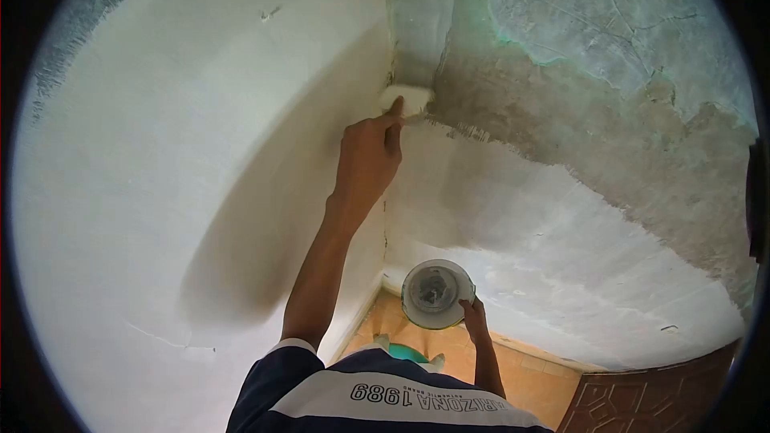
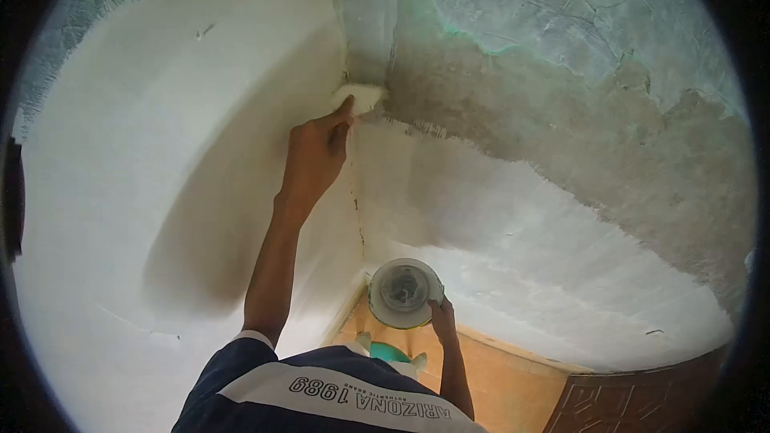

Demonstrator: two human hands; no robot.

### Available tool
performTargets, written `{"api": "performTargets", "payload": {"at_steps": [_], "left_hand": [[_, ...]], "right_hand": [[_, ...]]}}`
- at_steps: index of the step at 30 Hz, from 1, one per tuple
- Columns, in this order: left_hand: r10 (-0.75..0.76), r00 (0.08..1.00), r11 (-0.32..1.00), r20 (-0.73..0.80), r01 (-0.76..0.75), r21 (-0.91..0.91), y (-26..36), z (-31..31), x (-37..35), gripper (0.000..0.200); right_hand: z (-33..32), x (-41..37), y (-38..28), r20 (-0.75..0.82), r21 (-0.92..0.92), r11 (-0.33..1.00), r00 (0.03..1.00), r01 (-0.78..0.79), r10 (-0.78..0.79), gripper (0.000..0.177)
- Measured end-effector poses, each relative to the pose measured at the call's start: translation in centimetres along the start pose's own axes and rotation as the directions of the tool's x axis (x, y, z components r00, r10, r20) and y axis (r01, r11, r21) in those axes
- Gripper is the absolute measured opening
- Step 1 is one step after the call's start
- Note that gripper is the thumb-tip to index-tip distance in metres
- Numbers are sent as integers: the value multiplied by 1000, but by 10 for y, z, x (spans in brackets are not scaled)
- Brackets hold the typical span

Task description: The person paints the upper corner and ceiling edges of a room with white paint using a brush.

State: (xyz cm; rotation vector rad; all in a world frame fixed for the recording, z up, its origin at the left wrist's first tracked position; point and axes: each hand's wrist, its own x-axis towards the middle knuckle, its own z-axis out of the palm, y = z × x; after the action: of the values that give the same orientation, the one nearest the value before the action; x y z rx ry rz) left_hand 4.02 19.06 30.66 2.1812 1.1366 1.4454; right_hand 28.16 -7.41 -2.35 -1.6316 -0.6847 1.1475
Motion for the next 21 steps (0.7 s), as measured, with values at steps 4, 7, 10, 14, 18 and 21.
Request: {"api": "performTargets", "payload": {"at_steps": [4,7,10,14,18,21], "left_hand": [[64,973,998,-223,-64,5,21,-10,13,45],[111,972,994,-207,-113,1,19,-4,14,51],[102,978,995,-180,-98,28,-9,33,5,49],[36,989,994,-140,-50,-96,-36,64,-29,55],[-25,997,996,-75,19,-85,-48,78,-60,56],[-70,997,996,-13,69,-49,-61,84,-80,52]], "right_hand": [[-8,13,10,-19,-71,988,990,139,-141,35],[-15,16,12,-27,-8,995,995,96,-96,35],[-15,8,7,-59,-4,996,994,91,-91,35],[-24,17,31,-83,-102,989,990,109,-117,35],[-17,15,40,-93,-97,988,987,119,-128,36],[-8,21,36,-74,-85,993,993,86,-92,36]]}}
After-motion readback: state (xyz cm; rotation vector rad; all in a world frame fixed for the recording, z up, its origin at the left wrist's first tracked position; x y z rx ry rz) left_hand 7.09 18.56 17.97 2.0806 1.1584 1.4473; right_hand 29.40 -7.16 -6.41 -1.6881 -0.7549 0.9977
